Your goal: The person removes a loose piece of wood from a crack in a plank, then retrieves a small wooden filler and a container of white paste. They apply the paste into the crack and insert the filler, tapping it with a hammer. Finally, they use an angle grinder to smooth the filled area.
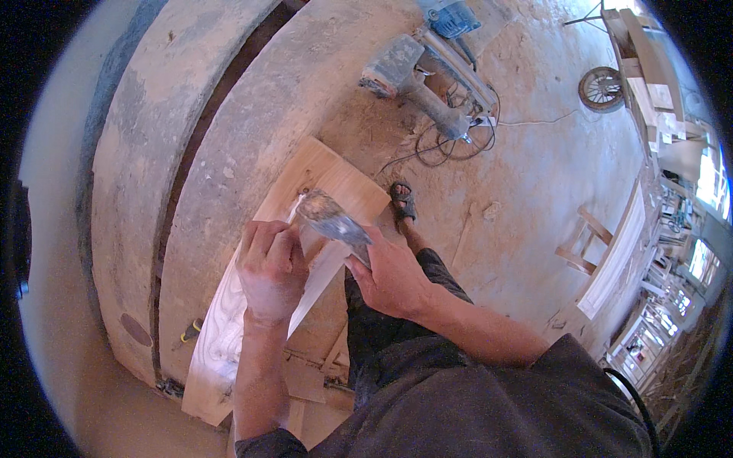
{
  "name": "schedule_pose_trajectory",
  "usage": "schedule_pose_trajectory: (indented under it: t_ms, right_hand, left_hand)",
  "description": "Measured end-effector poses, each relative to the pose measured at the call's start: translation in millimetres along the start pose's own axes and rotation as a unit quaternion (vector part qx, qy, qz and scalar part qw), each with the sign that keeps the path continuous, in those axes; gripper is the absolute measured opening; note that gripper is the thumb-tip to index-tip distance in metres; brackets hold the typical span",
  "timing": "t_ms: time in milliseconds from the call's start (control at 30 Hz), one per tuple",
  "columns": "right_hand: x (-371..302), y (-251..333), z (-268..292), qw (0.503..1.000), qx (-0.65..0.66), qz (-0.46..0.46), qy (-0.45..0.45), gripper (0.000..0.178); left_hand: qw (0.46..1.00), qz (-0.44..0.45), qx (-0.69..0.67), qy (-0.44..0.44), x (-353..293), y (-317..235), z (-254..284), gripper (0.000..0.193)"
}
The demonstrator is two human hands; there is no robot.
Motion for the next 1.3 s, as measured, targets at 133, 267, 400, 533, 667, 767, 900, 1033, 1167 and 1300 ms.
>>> schedule_pose_trajectory:
  t_ms: [133,267,400,533,667,767,900,1033,1167,1300]
  right_hand:
    - [2,-3,-8,0.998,-0.028,-0.043,0.021,0.042]
    - [3,2,-3,0.999,-0.001,-0.042,0.023,0.042]
    - [-10,21,17,0.998,0.066,-0.011,0.004,0.041]
    - [-48,-1,22,0.99,0.137,-0.015,-0.034,0.046]
    - [-63,-33,3,0.986,0.106,-0.118,-0.053,0.049]
    - [-54,-37,-2,0.99,0.069,-0.104,-0.059,0.05]
    - [-37,-22,-11,0.997,0.017,-0.034,-0.068,0.047]
    - [-26,-35,-23,0.998,-0.01,-0.034,-0.053,0.044]
    - [-27,-23,-17,0.997,0.016,-0.07,-0.024,0.046]
    - [-29,-20,-28,0.998,-0.01,-0.058,-0.037,0.046]
  left_hand:
    - [0.999,0.017,-0.012,-0.028,-5,3,-3,0.014]
    - [0.998,0.04,-0.017,-0.041,-7,4,-2,0.015]
    - [0.991,0.091,-0.037,-0.087,-15,7,4,0.015]
    - [0.973,0.201,-0.005,-0.115,-39,9,15,0.028]
    - [0.953,0.273,0.04,-0.129,-53,8,10,0.051]
    - [0.945,0.303,0.039,-0.12,-50,10,-1,0.061]
    - [0.944,0.303,0.022,-0.126,-52,12,-2,0.061]
    - [0.94,0.313,0.013,-0.138,-52,15,-3,0.056]
    - [0.932,0.33,0.0,-0.149,-54,16,-3,0.055]
    - [0.934,0.327,-0.002,-0.145,-54,16,-2,0.052]
Point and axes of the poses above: each hand's wrist, its own x-axis towards the middle knuckle, its own z-axis out of the back of the hand, y = z × x, the point moved 4 cm from there along x, towards the middle knuckle, and after that the axes turned 1 degree about z, right-handed, at the moved point
